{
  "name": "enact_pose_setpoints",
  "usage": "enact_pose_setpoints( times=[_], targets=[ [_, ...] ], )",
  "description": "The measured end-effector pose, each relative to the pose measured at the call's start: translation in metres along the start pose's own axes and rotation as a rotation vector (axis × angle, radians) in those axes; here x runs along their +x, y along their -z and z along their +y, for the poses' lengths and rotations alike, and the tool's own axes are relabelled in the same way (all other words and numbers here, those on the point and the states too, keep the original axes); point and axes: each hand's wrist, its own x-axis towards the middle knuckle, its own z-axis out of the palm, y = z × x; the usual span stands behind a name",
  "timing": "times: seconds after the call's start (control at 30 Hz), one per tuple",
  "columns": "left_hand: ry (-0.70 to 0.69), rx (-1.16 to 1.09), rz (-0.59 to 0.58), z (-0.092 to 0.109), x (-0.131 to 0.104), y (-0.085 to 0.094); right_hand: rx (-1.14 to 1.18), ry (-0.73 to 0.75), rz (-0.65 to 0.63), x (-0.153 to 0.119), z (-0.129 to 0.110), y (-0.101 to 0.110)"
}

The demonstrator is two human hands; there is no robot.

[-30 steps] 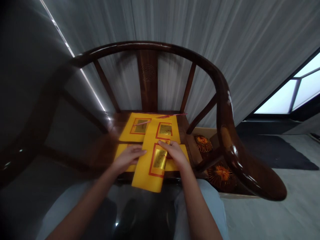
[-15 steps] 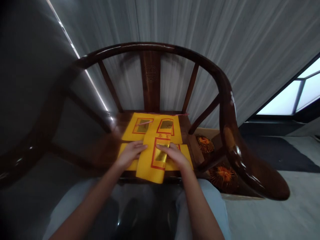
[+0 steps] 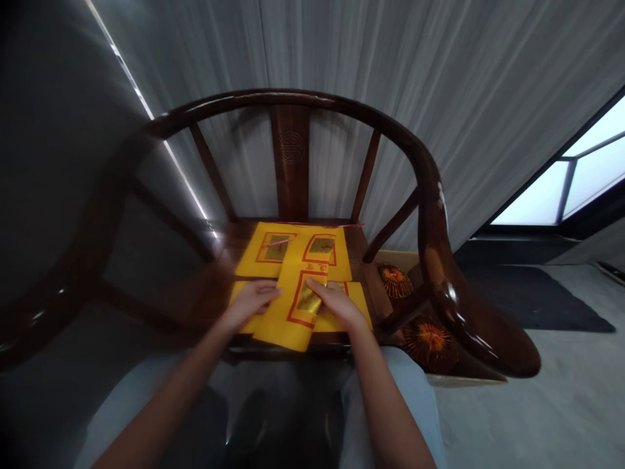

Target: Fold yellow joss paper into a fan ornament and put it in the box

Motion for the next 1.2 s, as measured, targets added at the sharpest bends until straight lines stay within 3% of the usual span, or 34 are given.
enact_pose_setpoints(
  times=[0.2, 0.33, 0.43, 0.7, 1.2],
  targets=[
    [0.004, 0.132, -0.131, -0.002, -0.007, 0.007, -0.008, 0.028, 0.030, -0.003, -0.002, 0.002],
    [0.039, 0.146, -0.202, -0.006, -0.009, 0.007, -0.023, 0.041, 0.173, -0.002, 0.000, 0.005],
    [0.045, 0.110, -0.186, -0.009, -0.008, 0.003, -0.043, 0.062, 0.238, -0.002, 0.001, 0.006],
    [0.016, 0.046, -0.131, -0.009, -0.006, -0.001, 0.050, 0.043, 0.108, -0.010, 0.012, 0.002],
    [0.019, 0.134, -0.204, 0.003, -0.002, -0.001, 0.123, 0.033, 0.107, -0.005, 0.002, 0.002]
  ],
)
